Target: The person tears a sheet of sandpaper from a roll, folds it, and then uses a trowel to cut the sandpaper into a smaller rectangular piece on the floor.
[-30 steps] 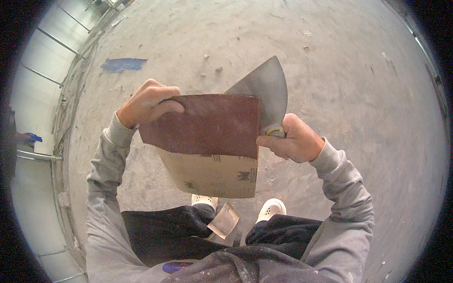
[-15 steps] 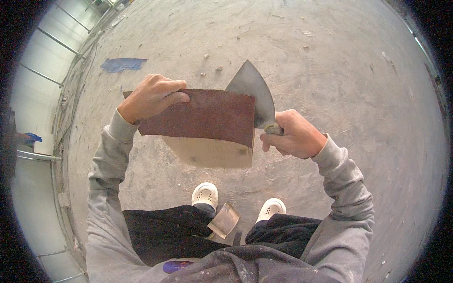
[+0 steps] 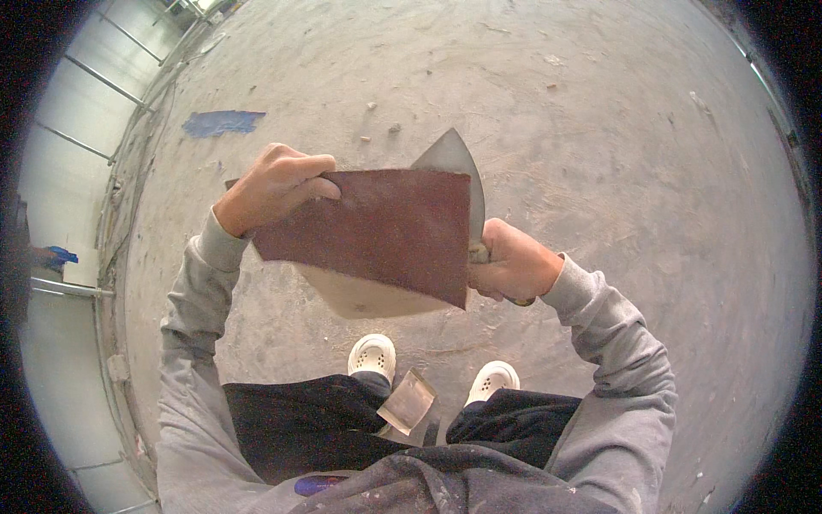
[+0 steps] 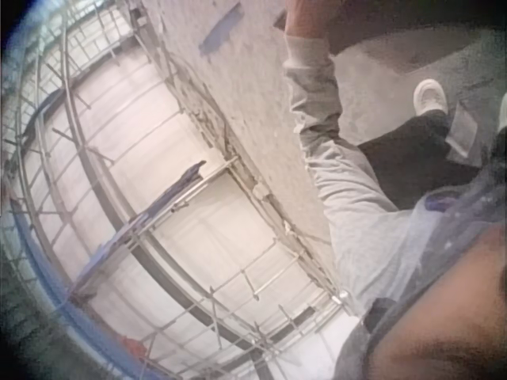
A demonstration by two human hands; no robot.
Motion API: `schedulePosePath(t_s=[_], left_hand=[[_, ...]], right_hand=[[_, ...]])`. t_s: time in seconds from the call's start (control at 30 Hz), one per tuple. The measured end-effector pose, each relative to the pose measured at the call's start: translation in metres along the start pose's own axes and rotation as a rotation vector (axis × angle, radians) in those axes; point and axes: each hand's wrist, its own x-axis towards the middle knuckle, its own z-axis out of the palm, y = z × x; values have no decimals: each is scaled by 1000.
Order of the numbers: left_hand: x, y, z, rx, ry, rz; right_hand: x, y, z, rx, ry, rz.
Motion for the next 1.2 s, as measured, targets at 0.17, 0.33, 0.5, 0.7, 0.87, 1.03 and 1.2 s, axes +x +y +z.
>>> schedulePosePath(t_s=[0.17,0.33,0.5,0.7,0.87,1.03,1.2], left_hand=[[-5,-2,0,-66,-11,8],[-4,-8,-1,13,10,86],[-7,-1,-3,26,-4,69],[-2,10,6,-78,51,47],[-7,5,-4,70,40,-10],[-4,13,-7,92,-5,-43],[6,21,3,-36,120,21]], right_hand=[[0,-9,-1,-31,-39,98],[-6,-22,1,-42,76,44],[-7,-25,2,-111,46,-4],[6,-8,10,-266,125,-423],[-9,-41,-6,-122,121,150],[-2,-11,5,-213,102,-229],[2,1,-10,-665,80,-645]])
